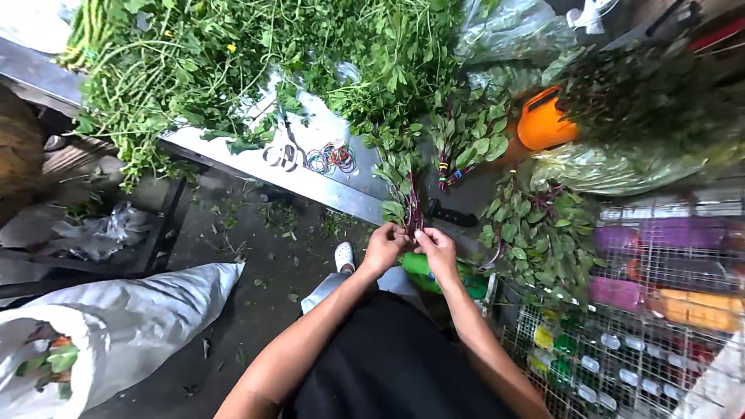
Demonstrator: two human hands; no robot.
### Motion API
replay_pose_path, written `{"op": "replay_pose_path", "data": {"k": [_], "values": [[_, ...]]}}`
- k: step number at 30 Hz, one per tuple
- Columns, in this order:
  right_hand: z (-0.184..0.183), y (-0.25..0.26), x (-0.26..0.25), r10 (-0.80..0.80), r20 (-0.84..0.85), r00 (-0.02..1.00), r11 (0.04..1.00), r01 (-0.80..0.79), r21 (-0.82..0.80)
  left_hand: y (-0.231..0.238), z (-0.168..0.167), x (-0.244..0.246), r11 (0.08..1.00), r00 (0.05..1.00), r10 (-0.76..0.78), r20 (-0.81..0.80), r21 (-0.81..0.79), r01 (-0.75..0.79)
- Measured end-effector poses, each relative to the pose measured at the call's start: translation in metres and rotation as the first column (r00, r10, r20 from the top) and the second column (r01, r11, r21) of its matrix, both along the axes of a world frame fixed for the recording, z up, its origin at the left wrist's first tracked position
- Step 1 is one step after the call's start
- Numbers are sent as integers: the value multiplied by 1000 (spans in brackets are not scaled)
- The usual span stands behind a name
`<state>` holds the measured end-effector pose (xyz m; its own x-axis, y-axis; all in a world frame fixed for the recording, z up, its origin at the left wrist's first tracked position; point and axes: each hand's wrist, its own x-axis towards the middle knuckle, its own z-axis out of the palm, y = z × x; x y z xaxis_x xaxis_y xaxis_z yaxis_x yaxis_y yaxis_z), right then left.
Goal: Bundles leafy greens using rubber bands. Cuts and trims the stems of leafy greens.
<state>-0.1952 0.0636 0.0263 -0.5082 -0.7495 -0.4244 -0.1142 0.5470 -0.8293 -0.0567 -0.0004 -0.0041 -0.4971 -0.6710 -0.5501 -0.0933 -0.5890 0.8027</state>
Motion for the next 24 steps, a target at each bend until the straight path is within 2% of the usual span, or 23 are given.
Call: {"op": "replay_pose_path", "data": {"k": [3,6,9,12,15,17,19,21,24], "values": [[1,0,-13,-55,-132,990,998,52,-26,-1,-7,0,995,992,-44,115,-86,54],[-4,1,-33,32,-369,929,999,-20,37,-4,-6,0,946,944,-171,283,-222,238],[-6,5,-40,126,-518,846,990,-75,118,-4,5,-1,848,853,-301,427,-289,444],[-2,5,-35,106,-599,793,994,-89,58,2,13,-3,703,843,-272,464,-502,504],[-6,6,-27,126,-534,836,989,-145,7,4,17,-14,444,857,-259,445,-733,515],[-10,5,-24,105,-475,874,990,-137,-33,-1,17,-26,313,784,-267,561,-719,621],[-10,5,-27,9,-377,926,996,-44,-83,-8,18,-33,268,721,-260,642,-670,692],[-7,3,-37,-157,-227,961,981,124,-151,-13,18,-36,274,690,-259,676,-634,723],[1,-3,-54,-374,82,924,883,382,-274,-14,14,-34,281,632,-275,725,-568,774]]}}
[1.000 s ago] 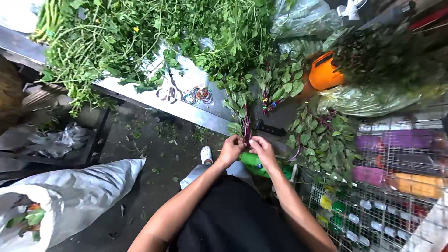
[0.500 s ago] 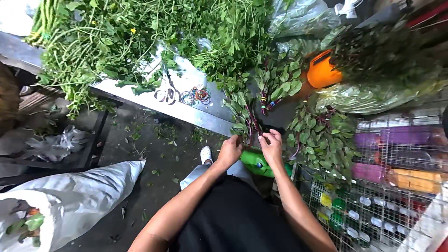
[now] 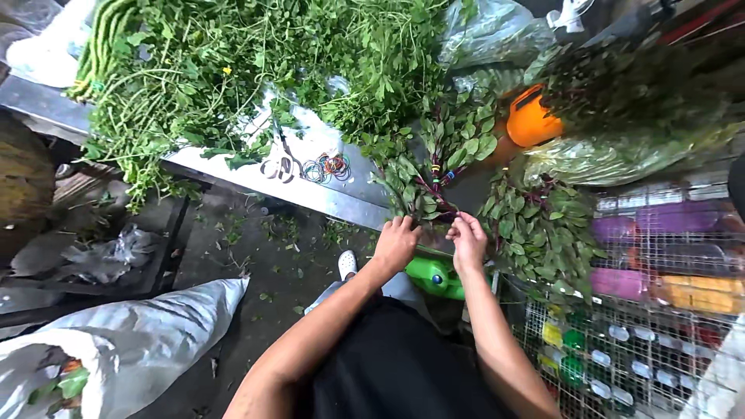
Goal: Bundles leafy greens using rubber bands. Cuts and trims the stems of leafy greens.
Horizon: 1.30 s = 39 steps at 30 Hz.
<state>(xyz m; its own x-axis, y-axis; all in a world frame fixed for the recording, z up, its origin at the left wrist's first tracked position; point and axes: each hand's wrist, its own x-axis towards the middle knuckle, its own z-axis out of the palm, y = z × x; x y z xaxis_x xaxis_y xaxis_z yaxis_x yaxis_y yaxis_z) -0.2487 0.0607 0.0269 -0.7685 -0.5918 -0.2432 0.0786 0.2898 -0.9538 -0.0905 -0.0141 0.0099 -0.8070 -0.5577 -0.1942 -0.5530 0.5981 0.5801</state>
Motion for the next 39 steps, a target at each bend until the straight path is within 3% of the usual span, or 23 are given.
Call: {"op": "replay_pose_path", "data": {"k": [6,12,16,20,22,24,26,27,29,31,34,39], "values": [[51,-15,-32,-107,162,981,949,150,-278,1,-3,4,997,997,78,12,16,-78],[93,2,-20,163,-109,981,844,-196,-499,0,-1,2,995,995,88,41,32,-89],[112,13,6,183,-145,972,766,-233,-599,-5,-2,8,997,999,44,23,54,-46],[119,10,23,231,-304,924,748,-369,-551,2,4,17,995,992,103,-69,3,-103],[110,9,36,283,-416,865,793,-454,-405,8,21,31,964,917,265,-299,119,-240],[84,9,50,364,-492,791,811,-529,-250,10,37,50,823,747,502,-435,507,-257],[47,9,67,460,-527,714,779,-610,-147,9,39,68,414,613,745,-264,903,-113],[31,10,77,504,-536,677,763,-640,-91,9,35,75,212,598,790,-137,976,-56],[4,12,94,586,-527,615,731,-682,18,11,24,84,-12,580,813,39,999,-50],[-12,18,107,652,-480,587,708,-697,110,16,16,88,-90,549,826,126,992,-93],[-15,21,114,682,-455,572,698,-696,171,17,15,84,-101,471,866,169,981,-165],[15,43,110,712,-497,497,606,-792,75,1,11,86,-81,342,929,146,977,-196]]}}
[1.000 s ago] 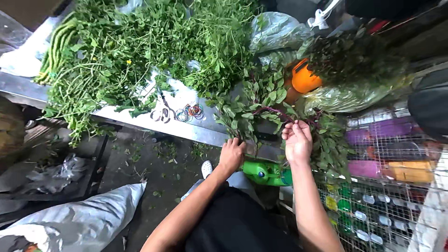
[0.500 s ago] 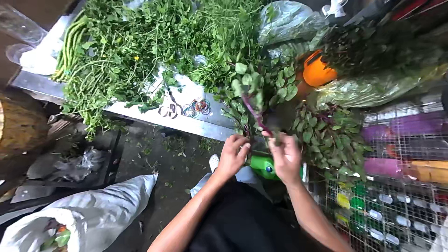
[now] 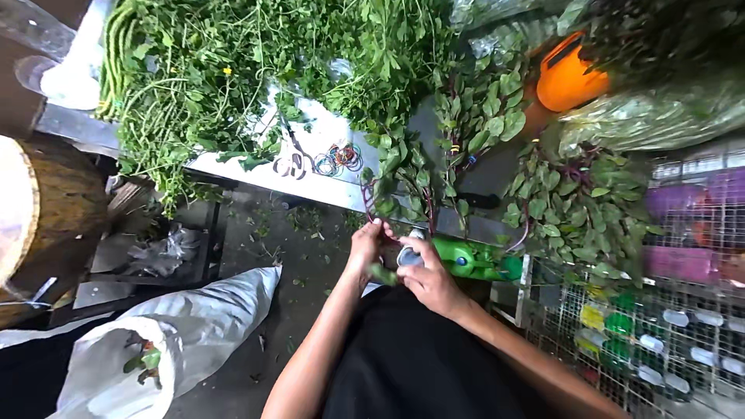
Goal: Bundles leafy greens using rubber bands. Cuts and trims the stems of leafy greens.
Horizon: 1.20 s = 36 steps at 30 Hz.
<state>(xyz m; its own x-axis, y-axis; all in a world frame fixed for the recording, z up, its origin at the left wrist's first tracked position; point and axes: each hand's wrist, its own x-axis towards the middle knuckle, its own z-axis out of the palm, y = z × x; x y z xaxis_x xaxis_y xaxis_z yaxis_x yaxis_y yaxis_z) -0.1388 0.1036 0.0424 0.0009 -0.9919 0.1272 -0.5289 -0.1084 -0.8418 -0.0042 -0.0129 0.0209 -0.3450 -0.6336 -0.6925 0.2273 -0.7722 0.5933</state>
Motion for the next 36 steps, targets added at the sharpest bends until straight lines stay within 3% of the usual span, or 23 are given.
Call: {"op": "replay_pose_path", "data": {"k": [3,5,8,9,11,13,15,20,26,28,30,32,34,36], "values": [[2,18,-23,3,-112,994,993,10,121,-8,16,12,990,996,-78,-52,-126,71],[-5,26,-45,-22,-209,978,945,89,315,-10,33,16,956,991,-125,-39,-273,110],[-12,29,-68,-154,-268,951,873,258,413,-13,40,18,876,985,-171,11,-456,157],[-12,26,-69,-208,-272,940,845,313,434,-13,37,17,889,981,-191,13,-421,179],[-17,14,-66,-293,-288,912,783,402,474,-13,22,14,944,957,-285,-53,-188,271],[-27,-3,-59,-335,-309,890,740,452,498,-12,-1,10,908,904,-411,-120,34,418],[-35,-20,-54,-366,-289,885,713,466,523,-8,-15,9,851,856,-488,-172,125,510],[-29,-41,-58,-510,-124,851,628,467,623,-2,-9,3,895,893,-419,-161,92,437],[8,-35,-83,-657,-69,750,691,637,341,-2,18,-2,924,908,-382,-174,-52,379],[16,-40,-95,-716,-7,698,645,665,376,0,22,-6,926,904,-377,-201,-83,367],[22,-46,-101,-763,290,577,631,571,524,1,24,-11,928,903,-371,-218,-109,356],[31,-46,-102,-728,537,427,684,400,610,2,27,-18,937,914,-346,-212,-115,329],[33,-42,-97,-657,633,409,750,271,603,4,31,-24,953,935,-300,-190,-102,285],[29,-39,-87,-617,638,460,777,227,587,4,32,-27,967,952,-248,-178,-99,233]]}}
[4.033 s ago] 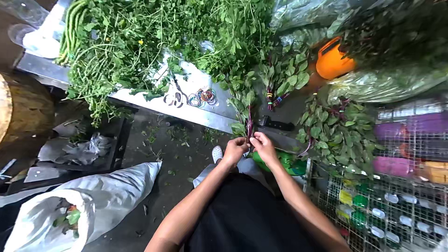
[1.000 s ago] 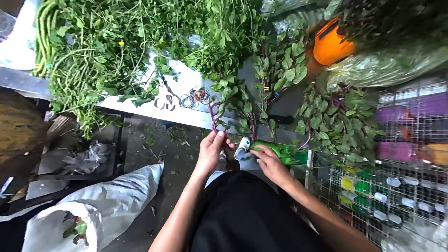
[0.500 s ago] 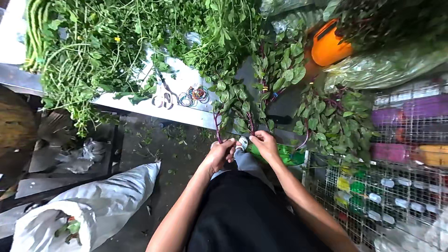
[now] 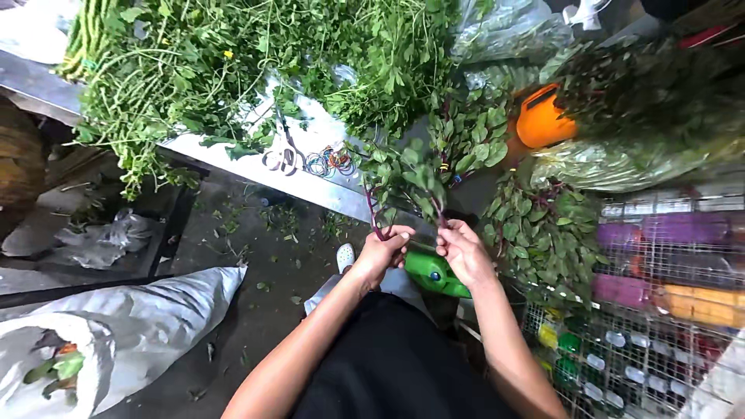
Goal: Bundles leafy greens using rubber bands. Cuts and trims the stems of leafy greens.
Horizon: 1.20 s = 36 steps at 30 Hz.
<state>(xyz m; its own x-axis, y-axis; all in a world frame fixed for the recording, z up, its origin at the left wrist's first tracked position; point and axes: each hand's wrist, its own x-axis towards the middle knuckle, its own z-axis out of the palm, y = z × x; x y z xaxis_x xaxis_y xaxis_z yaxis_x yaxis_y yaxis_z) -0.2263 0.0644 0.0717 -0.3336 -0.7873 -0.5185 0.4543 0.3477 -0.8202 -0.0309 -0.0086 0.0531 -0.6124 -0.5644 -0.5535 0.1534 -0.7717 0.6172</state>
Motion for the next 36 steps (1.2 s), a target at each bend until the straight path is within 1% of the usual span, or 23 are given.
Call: {"op": "replay_pose_path", "data": {"k": [3,5,7,11,15,17,20,23,26,28,30,32,33,34,35,36], "values": [[-16,6,22,92,-97,991,995,-87,51,5,-8,1,998,996,60,66,4,-60],[-29,11,39,170,-168,971,983,-155,101,10,-18,4,999,986,53,156,1,-54],[-36,16,55,225,-195,955,970,-201,138,18,-28,8,999,976,31,214,18,-35],[-43,18,70,268,-169,948,955,-238,176,28,-38,14,996,978,33,208,75,-49],[-45,18,71,279,-148,949,946,-245,212,26,-40,17,997,969,38,243,55,-53],[-46,17,71,274,-168,947,944,-231,237,26,-41,17,997,968,41,246,53,-56],[-47,15,68,296,-211,931,939,-242,246,28,-39,17,994,977,47,207,84,-66],[-46,16,70,276,-247,929,953,-230,198,30,-39,15,986,986,66,156,139,-88],[-50,22,75,203,-287,936,979,-189,77,30,-34,11,978,987,103,125,169,-123],[-50,27,79,165,-346,924,983,-182,-18,30,-32,8,966,978,149,149,187,-176],[-45,34,81,171,-421,891,965,-238,-111,25,-38,9,950,955,208,213,187,-248],[-34,42,80,213,-459,863,942,-306,-139,17,-44,18,946,943,226,243,175,-272],[-30,46,78,249,-476,844,935,-337,-108,14,-46,23,955,953,205,223,169,-245],[-27,51,72,312,-493,812,928,-372,-25,14,-46,27,963,964,182,194,163,-215],[-27,56,66,408,-510,758,905,-408,118,14,-44,29,969,972,164,169,157,-191],[-28,60,58,528,-508,680,849,-443,290,15,-43,30,974,976,152,156,147,-175]]}}
